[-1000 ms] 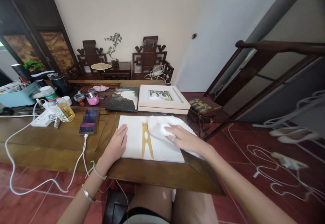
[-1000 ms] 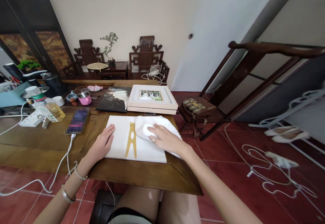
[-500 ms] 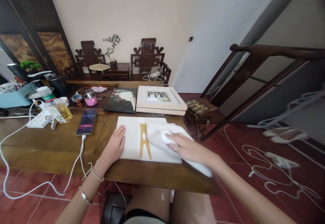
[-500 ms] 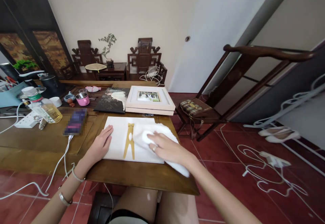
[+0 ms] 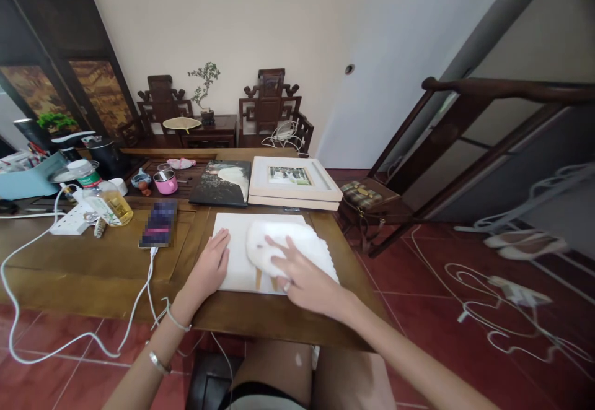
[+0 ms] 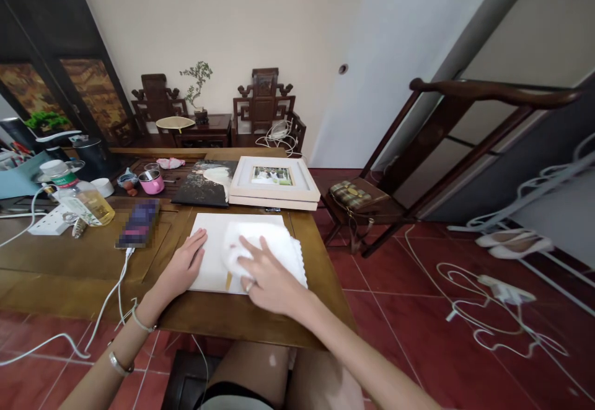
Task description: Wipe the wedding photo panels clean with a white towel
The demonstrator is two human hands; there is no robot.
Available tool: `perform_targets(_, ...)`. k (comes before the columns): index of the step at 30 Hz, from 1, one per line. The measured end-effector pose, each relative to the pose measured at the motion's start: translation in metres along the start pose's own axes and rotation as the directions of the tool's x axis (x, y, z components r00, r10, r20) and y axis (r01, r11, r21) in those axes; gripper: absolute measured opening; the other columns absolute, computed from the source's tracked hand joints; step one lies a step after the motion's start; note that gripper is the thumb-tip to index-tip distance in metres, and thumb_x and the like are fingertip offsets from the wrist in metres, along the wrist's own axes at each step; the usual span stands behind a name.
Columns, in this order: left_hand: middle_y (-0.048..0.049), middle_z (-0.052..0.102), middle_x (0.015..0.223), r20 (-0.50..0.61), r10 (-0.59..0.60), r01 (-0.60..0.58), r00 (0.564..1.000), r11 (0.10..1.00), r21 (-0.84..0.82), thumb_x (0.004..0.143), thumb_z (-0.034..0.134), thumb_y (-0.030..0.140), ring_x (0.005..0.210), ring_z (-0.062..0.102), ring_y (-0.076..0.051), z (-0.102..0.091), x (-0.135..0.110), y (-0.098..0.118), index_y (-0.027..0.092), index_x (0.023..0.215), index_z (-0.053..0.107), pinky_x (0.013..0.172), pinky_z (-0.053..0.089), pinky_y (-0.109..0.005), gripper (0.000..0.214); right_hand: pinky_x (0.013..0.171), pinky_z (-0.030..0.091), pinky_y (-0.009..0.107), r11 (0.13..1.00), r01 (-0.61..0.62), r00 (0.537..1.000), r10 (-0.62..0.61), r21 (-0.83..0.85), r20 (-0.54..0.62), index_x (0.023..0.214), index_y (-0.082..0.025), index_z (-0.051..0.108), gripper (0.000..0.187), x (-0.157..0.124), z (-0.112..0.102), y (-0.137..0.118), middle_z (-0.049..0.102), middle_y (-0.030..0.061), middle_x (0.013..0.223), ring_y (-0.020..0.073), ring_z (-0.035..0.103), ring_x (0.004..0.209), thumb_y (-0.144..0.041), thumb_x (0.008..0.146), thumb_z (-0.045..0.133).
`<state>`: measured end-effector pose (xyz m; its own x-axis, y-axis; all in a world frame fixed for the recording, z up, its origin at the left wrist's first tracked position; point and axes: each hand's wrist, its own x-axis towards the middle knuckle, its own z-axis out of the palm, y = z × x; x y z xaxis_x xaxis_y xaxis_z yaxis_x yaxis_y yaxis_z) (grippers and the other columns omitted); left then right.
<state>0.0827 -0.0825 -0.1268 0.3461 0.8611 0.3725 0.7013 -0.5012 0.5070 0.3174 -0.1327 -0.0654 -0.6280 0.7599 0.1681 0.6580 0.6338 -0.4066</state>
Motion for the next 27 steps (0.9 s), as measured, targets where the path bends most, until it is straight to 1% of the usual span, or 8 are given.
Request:
perform_targets(4, -0.0165, 0.046, 0.138, 0.01, 0.001, -0.001, 1.0, 1.0, 0.007, 0.091, 0.035, 0.019, 0.132, 0.037, -0.024, 0.0, 0.0, 0.0, 0.01, 0.127, 0.05, 0.111, 0.027, -0.048, 0.041, 0.113, 0.01, 0.054, 0.994, 0.107, 0.988, -0.11, 0.028, 0.112, 0.079, -0.015, 0.058, 0.018, -0.029, -0.005, -0.031, 0.045, 0.0185, 0.138, 0.0267, 0.017, 0.139, -0.006, 0.068, 0.047)
perform_targets(7, -0.0157, 0.046, 0.138, 0.005, 0.001, -0.001, 1.0, 1.0, 0.003, 0.091, 0.035, 0.019, 0.132, 0.037, -0.023, 0.0, 0.0, 0.0, 0.01, 0.127, 0.05, 0.111, 0.027, -0.048, 0.04, 0.113, 0.013, 0.051, 0.993, 0.111, 0.983, -0.116, 0.039, 0.143, 0.08, -0.016, 0.058, 0.018, -0.033, -0.011, -0.033, 0.043, 0.0176, 0.14, 0.0256, 0.023, 0.137, -0.007, 0.069, 0.046)
perform_targets(11, -0.0155, 0.046, 0.138, 0.007, 0.003, -0.003, 1.0, 1.0, 0.004, 0.091, 0.035, 0.019, 0.132, 0.037, -0.024, 0.0, 0.0, -0.001, 0.011, 0.128, 0.05, 0.111, 0.027, -0.048, 0.04, 0.109, 0.024, 0.049, 1.0, 0.005, 0.996, -0.006, 0.01, 0.086, 0.094, -0.016, 0.058, 0.024, -0.01, -0.013, -0.009, 0.052, 0.0154, 0.132, 0.0259, 0.031, 0.134, -0.01, 0.078, 0.041)
perform_targets(14, -0.0143, 0.047, 0.138, -0.003, 0.009, -0.009, 1.0, 1.0, -0.01, 0.091, 0.036, 0.02, 0.132, 0.037, -0.023, 0.001, 0.0, -0.001, 0.013, 0.128, 0.05, 0.11, 0.027, -0.048, 0.04, 0.106, 0.027, 0.048, 0.998, -0.059, 0.998, 0.059, -0.027, 0.017, 0.099, -0.016, 0.058, 0.026, 0.022, -0.011, 0.015, 0.056, 0.0136, 0.127, 0.0279, 0.041, 0.127, -0.013, 0.083, 0.037)
perform_targets(17, -0.0153, 0.047, 0.138, 0.001, 0.004, -0.004, 1.0, 1.0, -0.016, 0.091, 0.036, 0.02, 0.133, 0.037, -0.024, 0.0, 0.0, -0.001, 0.012, 0.128, 0.05, 0.111, 0.027, -0.048, 0.04, 0.103, 0.029, 0.049, 0.993, -0.106, 0.994, 0.104, -0.051, -0.038, 0.101, -0.016, 0.057, 0.028, 0.05, -0.008, 0.029, 0.059, 0.0134, 0.121, 0.0285, 0.048, 0.119, -0.015, 0.086, 0.033)
perform_targets(20, -0.0153, 0.046, 0.138, -0.001, 0.002, -0.002, 1.0, 1.0, -0.02, 0.091, 0.036, 0.02, 0.132, 0.037, -0.024, 0.0, 0.0, -0.001, 0.012, 0.128, 0.05, 0.11, 0.028, -0.048, 0.04, 0.103, 0.025, 0.054, 0.993, -0.098, 0.995, 0.096, -0.068, -0.036, 0.098, -0.015, 0.058, 0.026, 0.064, -0.003, 0.027, 0.061, 0.0153, 0.115, 0.0306, 0.039, 0.127, -0.015, 0.085, 0.036)
perform_targets(22, -0.0145, 0.046, 0.138, -0.007, 0.005, -0.005, 1.0, 1.0, -0.025, 0.091, 0.036, 0.02, 0.132, 0.037, -0.024, 0.001, 0.0, -0.001, 0.014, 0.128, 0.05, 0.11, 0.028, -0.048, 0.04, 0.104, 0.021, 0.058, 0.993, -0.072, 0.997, 0.071, -0.098, -0.017, 0.096, -0.014, 0.059, 0.023, 0.061, 0.001, 0.019, 0.061, 0.0171, 0.114, 0.0321, 0.029, 0.133, -0.015, 0.083, 0.04)
perform_targets(27, -0.0163, 0.045, 0.138, 0.004, -0.003, 0.003, 1.0, 1.0, -0.024, 0.09, 0.036, 0.019, 0.133, 0.036, -0.024, 0.002, 0.0, -0.001, 0.011, 0.127, 0.05, 0.111, 0.026, -0.048, 0.04, 0.106, 0.014, 0.062, 0.995, 0.024, 0.999, -0.019, -0.102, 0.045, 0.094, -0.012, 0.061, 0.023, 0.023, 0.009, -0.018, 0.05, 0.0197, 0.132, 0.0339, 0.02, 0.137, -0.012, 0.076, 0.046)
